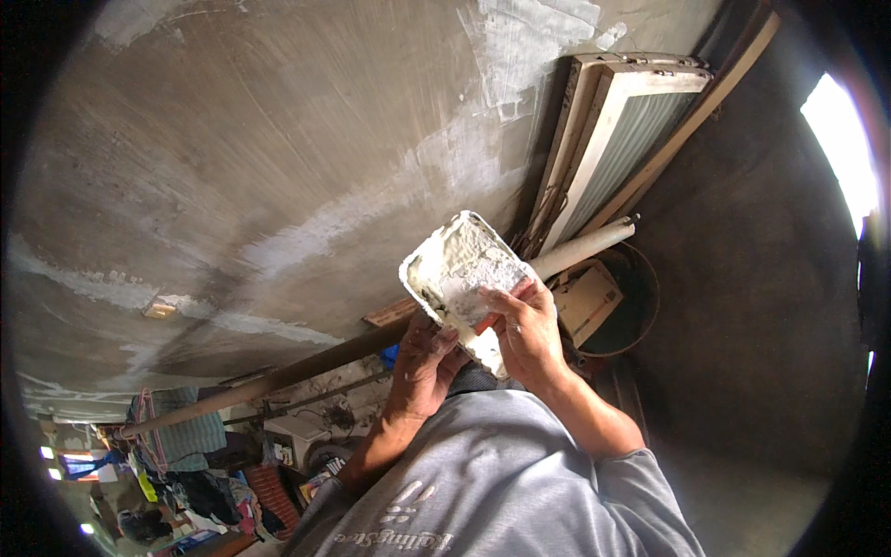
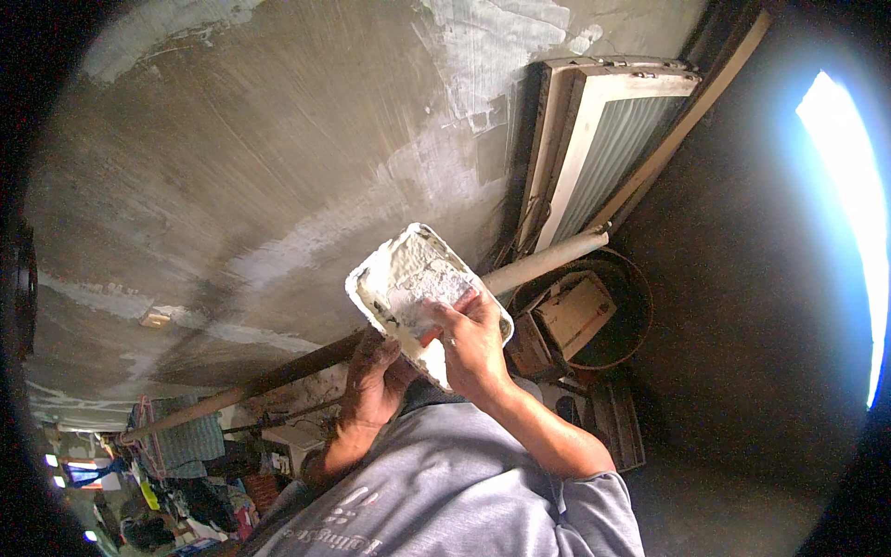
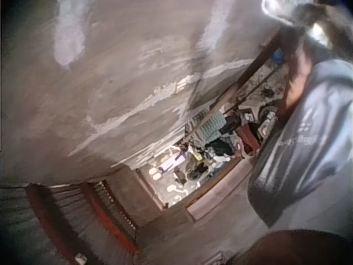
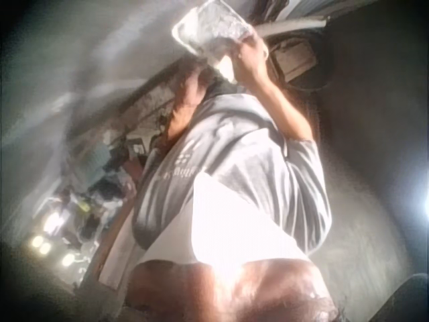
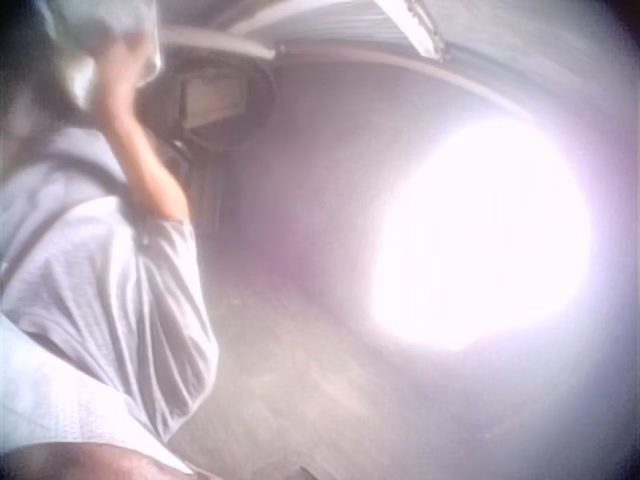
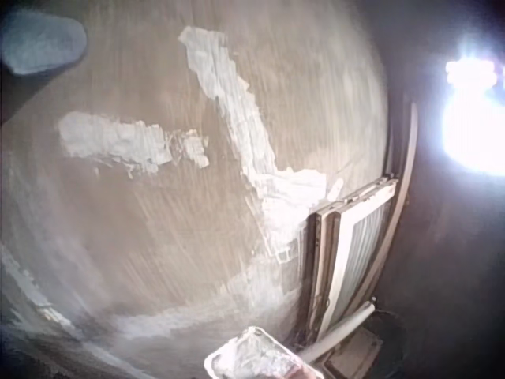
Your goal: The person applies patching compound to cracks and holes in a concrete wall using a putty knife and a plastic container.
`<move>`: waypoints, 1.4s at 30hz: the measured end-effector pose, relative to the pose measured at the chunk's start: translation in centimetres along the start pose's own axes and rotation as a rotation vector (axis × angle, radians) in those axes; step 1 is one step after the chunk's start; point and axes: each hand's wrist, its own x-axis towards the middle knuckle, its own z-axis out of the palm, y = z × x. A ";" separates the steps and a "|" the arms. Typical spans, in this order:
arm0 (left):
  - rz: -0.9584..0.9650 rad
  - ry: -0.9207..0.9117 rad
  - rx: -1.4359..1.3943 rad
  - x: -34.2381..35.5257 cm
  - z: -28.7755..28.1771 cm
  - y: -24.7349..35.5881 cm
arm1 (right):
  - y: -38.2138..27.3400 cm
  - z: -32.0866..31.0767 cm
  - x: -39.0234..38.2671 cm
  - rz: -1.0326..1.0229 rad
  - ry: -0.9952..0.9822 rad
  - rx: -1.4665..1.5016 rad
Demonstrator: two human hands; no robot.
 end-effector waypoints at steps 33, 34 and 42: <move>0.155 0.304 0.131 -1.9 -0.6 1.2 | -1.7 1.1 2.4 0.081 -0.186 -0.021; 0.161 0.295 0.130 -2.0 -0.6 1.5 | -2.8 1.5 3.2 0.078 -0.224 0.020; 0.275 0.293 0.089 -4.3 -2.7 3.6 | -19.1 16.0 9.9 -1.375 -0.325 -1.263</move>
